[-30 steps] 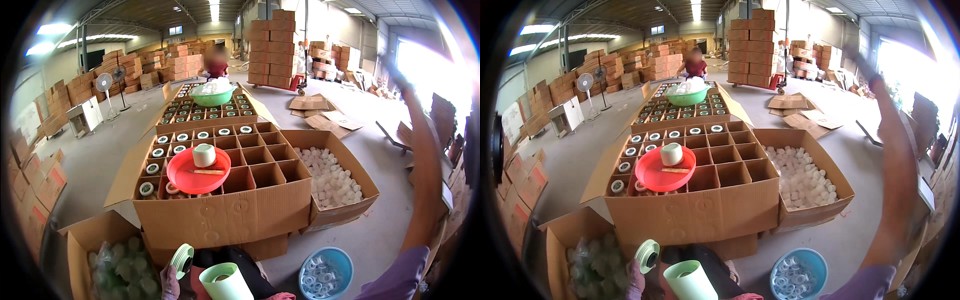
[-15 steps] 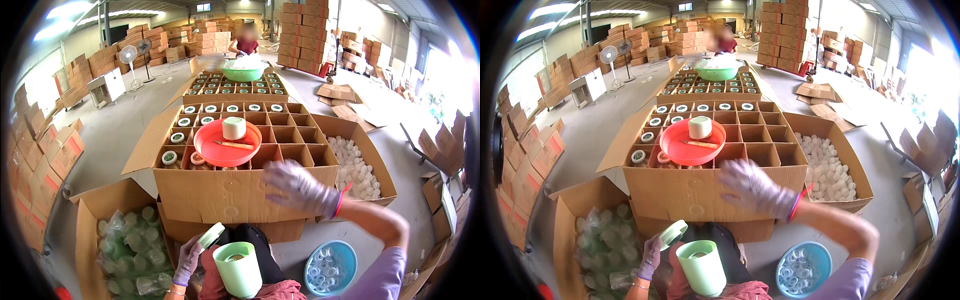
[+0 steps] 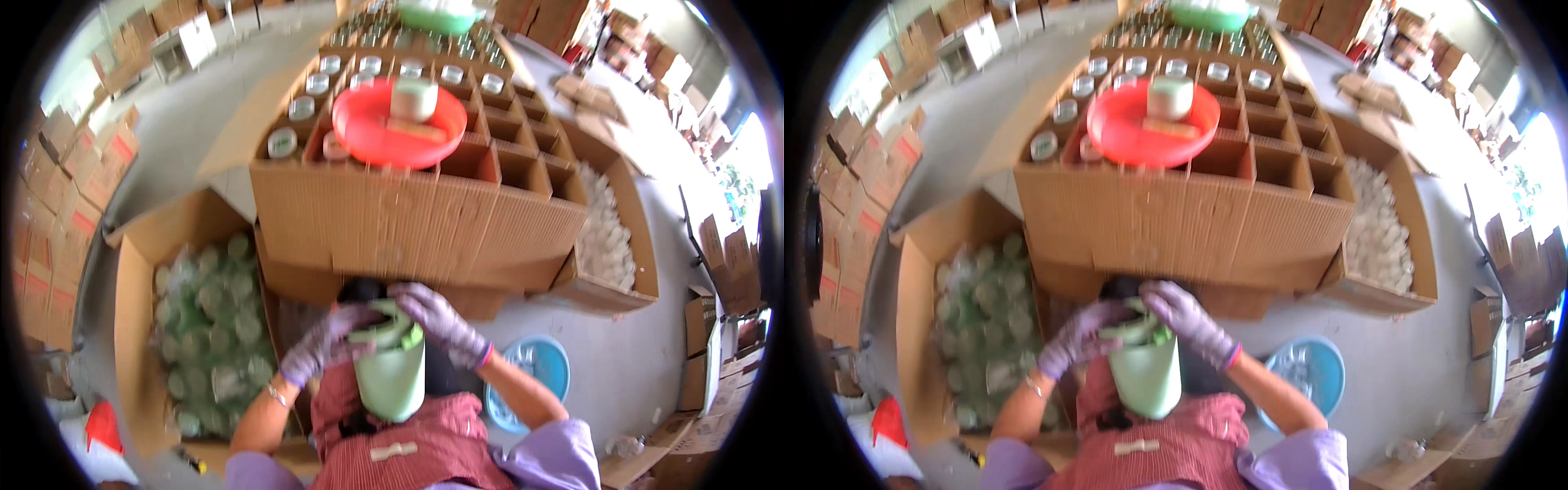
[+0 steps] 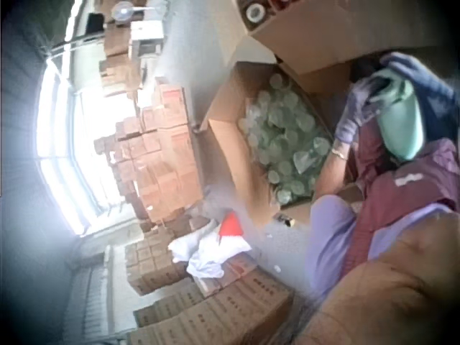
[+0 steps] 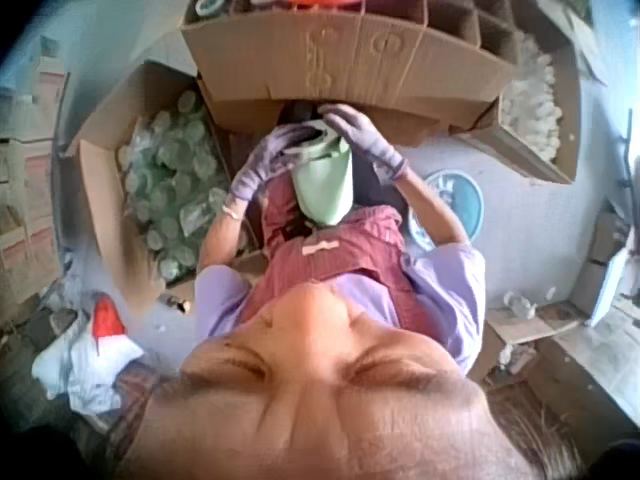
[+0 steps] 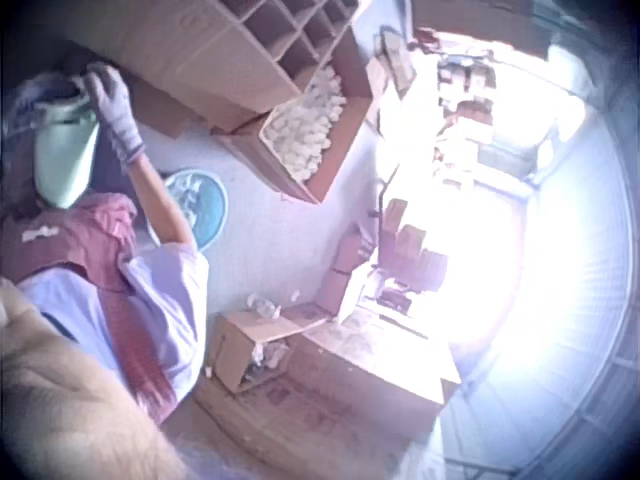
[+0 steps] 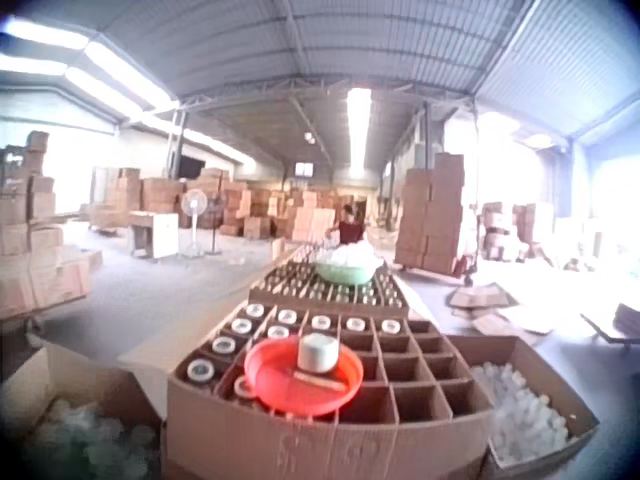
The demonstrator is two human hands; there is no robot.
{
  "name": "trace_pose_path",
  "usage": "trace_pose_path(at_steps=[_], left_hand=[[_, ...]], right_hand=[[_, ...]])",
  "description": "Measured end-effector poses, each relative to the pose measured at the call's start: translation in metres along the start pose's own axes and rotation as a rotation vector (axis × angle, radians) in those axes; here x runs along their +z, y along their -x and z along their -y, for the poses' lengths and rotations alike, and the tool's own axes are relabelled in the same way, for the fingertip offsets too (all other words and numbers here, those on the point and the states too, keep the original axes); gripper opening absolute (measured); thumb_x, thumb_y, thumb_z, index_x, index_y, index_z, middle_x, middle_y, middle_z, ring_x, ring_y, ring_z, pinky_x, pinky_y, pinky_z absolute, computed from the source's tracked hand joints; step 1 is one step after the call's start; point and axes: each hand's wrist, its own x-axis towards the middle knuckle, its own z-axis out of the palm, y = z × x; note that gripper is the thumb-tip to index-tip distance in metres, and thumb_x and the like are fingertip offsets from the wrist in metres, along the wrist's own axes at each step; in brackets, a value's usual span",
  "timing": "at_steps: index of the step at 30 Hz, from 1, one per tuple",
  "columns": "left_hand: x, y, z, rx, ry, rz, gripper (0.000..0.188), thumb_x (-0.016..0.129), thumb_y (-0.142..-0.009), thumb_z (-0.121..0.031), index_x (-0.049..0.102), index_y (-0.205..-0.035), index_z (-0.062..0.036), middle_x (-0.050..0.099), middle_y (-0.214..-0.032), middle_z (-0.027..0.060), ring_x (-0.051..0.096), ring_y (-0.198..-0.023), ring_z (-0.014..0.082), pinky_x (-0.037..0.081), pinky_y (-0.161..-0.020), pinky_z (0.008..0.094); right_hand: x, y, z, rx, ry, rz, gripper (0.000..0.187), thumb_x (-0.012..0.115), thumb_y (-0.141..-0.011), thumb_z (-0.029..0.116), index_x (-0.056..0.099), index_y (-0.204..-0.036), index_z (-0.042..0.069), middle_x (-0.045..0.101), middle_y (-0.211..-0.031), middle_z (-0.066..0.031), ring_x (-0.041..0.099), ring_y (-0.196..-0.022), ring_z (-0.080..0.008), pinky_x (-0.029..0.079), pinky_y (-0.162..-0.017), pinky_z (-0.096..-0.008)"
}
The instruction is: The person assembles light green thermos bottles by inserting a black rubber stopper and a white plastic cap into each bottle, then placing the finished units into a compartmentalized cardboard box. The person repeats this process for multiple bottles.
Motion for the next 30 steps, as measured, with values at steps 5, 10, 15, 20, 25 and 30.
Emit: trace_pose_path(at_steps=[5, 10, 15, 20, 25, 30], left_hand=[[-0.001, -0.004, -0.008, 0.081, -0.228, -0.031, 0.066, 0.064, -0.088, -0.054, 0.062, -0.127, -0.0011, 0.059, -0.13, 0.019, 0.053, -0.124, 0.0337, 0.038, -0.108, 0.0425], [-0.006, -0.015, -0.003, 0.16, -0.296, 0.068, 0.069, 0.062, -0.087, -0.058, 0.062, -0.127, -0.0017, 0.058, -0.132, 0.019, 0.052, -0.126, 0.0335, 0.036, -0.11, 0.0434], [0.005, -0.012, 0.006, 0.18, -0.229, 0.094, 0.071, 0.055, -0.09, -0.061, 0.059, -0.129, -0.0014, 0.057, -0.132, 0.0198, 0.05, -0.128, 0.0354, 0.035, -0.111, 0.0449], [0.026, 0.006, -0.006, 0.246, -0.521, 0.046, 0.068, 0.049, -0.095, -0.058, 0.055, -0.13, 0.0011, 0.054, -0.134, 0.0205, 0.048, -0.13, 0.0359, 0.035, -0.111, 0.0445], [0.051, 0.01, 0.004, 0.006, 0.204, -0.404, 0.043, 0.054, -0.1, -0.027, 0.052, -0.132, 0.0018, 0.052, -0.135, 0.0168, 0.048, -0.129, 0.0297, 0.036, -0.11, 0.0361], [0.123, 0.025, 0.053, -0.645, 0.726, -0.337, 0.035, 0.057, -0.099, -0.023, 0.058, -0.122, 0.0033, 0.065, -0.11, 0.0072, 0.06, -0.102, 0.0141, 0.049, -0.088, 0.0263]], right_hand=[[-0.006, -0.002, 0.014, 0.306, -0.05, 0.016, 0.043, 0.049, -0.103, 0.032, 0.057, -0.128, -0.002, 0.065, -0.116, -0.0115, 0.059, -0.11, -0.0179, 0.046, -0.098, -0.031], [-0.01, -0.007, 0.014, 0.31, -0.107, -0.005, 0.04, 0.052, -0.101, 0.031, 0.06, -0.123, -0.002, 0.064, -0.113, -0.0155, 0.063, -0.108, -0.0243, 0.049, -0.093, -0.0337], [-0.002, -0.011, 0.022, 0.228, -0.004, 0.078, 0.041, 0.051, -0.101, 0.03, 0.059, -0.123, -0.003, 0.063, -0.116, -0.0204, 0.063, -0.108, -0.0309, 0.049, -0.094, -0.0358], [0.012, -0.011, 0.001, -0.033, 0.192, 0.419, 0.05, 0.049, -0.1, 0.037, 0.054, -0.13, -0.002, 0.057, -0.129, -0.0234, 0.053, -0.122, -0.0374, 0.042, -0.105, -0.0426], [-0.033, 0.021, 0.023, -0.043, 0.144, 0.444, 0.073, 0.047, -0.097, 0.055, 0.042, -0.144, 0.0, 0.045, -0.142, -0.0255, 0.045, -0.131, -0.0401, 0.035, -0.111, -0.0438], [-0.088, 0.114, 0.058, 0.545, 0.612, 0.339, 0.065, 0.05, -0.093, 0.062, 0.066, -0.111, 0.002, 0.067, -0.096, -0.0243, 0.066, -0.092, -0.0403, 0.052, -0.08, -0.0479]])
